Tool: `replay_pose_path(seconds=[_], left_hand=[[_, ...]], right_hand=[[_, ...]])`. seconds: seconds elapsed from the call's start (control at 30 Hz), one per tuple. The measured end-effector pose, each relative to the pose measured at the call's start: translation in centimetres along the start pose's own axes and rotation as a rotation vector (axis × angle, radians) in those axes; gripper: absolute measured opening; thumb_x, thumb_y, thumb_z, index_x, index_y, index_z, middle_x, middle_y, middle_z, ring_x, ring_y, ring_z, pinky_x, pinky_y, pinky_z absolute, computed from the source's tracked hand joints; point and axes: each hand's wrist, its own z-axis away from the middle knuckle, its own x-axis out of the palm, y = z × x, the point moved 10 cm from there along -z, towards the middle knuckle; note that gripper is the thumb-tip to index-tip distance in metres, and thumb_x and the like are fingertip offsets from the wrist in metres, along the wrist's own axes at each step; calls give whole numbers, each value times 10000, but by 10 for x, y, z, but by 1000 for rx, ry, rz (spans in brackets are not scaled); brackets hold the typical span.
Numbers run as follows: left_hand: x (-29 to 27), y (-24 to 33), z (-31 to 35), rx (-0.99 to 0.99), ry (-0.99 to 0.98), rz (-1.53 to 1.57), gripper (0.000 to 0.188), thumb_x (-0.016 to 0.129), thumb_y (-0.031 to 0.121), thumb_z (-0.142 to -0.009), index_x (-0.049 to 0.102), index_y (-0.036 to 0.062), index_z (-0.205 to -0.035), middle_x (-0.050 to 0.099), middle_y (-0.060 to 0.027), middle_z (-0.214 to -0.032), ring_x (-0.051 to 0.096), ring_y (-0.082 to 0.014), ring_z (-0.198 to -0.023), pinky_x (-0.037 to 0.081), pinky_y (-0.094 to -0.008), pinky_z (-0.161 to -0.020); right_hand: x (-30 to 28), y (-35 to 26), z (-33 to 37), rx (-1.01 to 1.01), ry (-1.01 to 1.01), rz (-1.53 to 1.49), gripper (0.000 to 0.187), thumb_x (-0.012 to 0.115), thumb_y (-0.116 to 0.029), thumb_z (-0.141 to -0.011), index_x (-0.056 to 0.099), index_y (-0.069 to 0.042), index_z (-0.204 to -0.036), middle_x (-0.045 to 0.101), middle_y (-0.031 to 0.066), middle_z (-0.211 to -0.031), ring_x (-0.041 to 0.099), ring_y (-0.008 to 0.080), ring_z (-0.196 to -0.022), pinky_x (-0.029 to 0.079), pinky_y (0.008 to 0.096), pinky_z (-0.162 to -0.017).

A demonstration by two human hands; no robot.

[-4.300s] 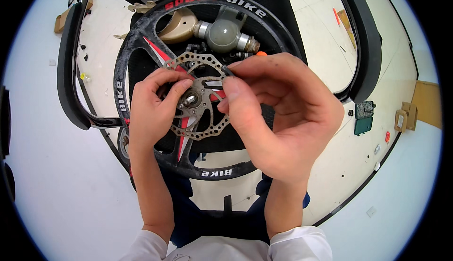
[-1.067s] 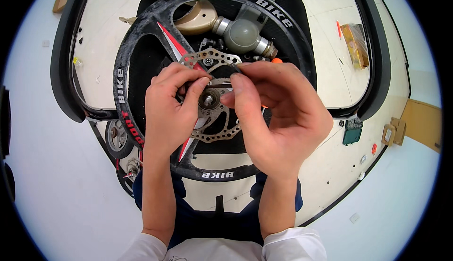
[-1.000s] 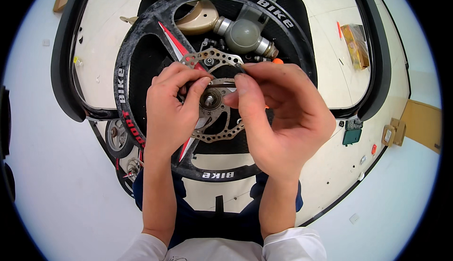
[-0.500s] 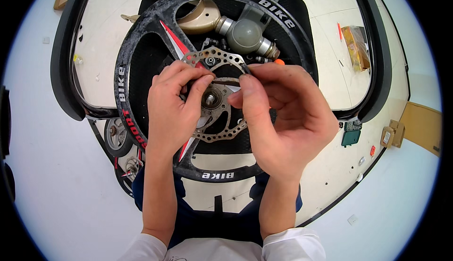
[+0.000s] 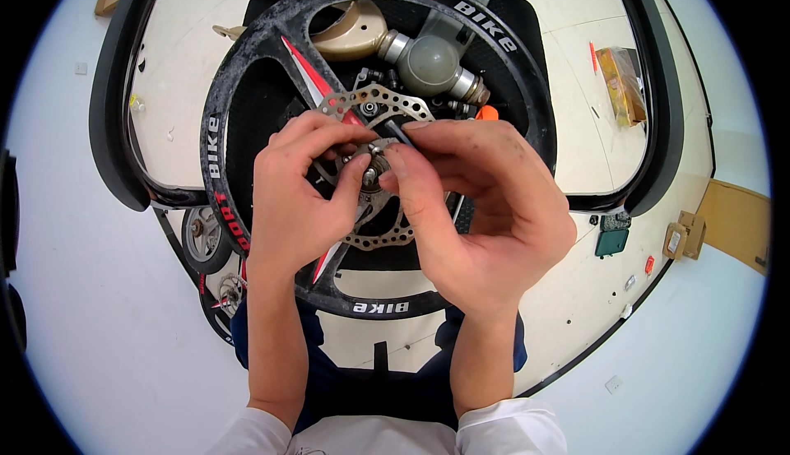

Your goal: The person assembles a bicycle wheel by attaching a brake disc to the hub using an Allen key. They insert bolts, tighten them, and adjust the disc position throughout the process.

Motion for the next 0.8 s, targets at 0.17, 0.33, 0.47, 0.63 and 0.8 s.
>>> replay_pose_path(seconds=[0.17,0.33,0.47,0.63,0.8], left_hand=[[-1,2,0,83,-17,-16,195,767,26,-753,787,87,-937,702,-61,-867,656,-231,-799,440,-330,-761],[0,3,0,116,-14,-44,199,780,45,-750,793,95,-942,699,-52,-854,656,-239,-811,434,-338,-754],[-1,3,0,101,-8,-42,193,772,43,-754,791,86,-942,707,-54,-857,655,-240,-810,435,-341,-758],[0,6,0,110,1,-55,182,766,39,-754,789,77,-930,717,-59,-853,659,-241,-821,432,-339,-754],[-2,9,0,126,28,-70,196,770,25,-746,792,82,-932,697,-74,-888,666,-261,-851,476,-356,-793]], right_hand=[[-1,3,0,18,22,-63,203,713,161,-815,676,108,-1008,694,148,-912,729,183,-714,590,235,-616],[-2,1,1,3,30,-38,203,712,157,-813,673,113,-1007,691,155,-922,731,190,-711,592,239,-618],[-3,1,1,-3,37,-43,208,714,155,-811,673,115,-1011,689,159,-924,732,193,-707,595,240,-622],[-3,-1,1,-23,23,-47,184,698,130,-845,670,106,-1026,694,156,-919,730,190,-708,596,249,-633],[-4,-1,-1,-19,26,-61,209,715,154,-817,674,113,-1018,688,160,-925,730,189,-720,596,239,-627]])
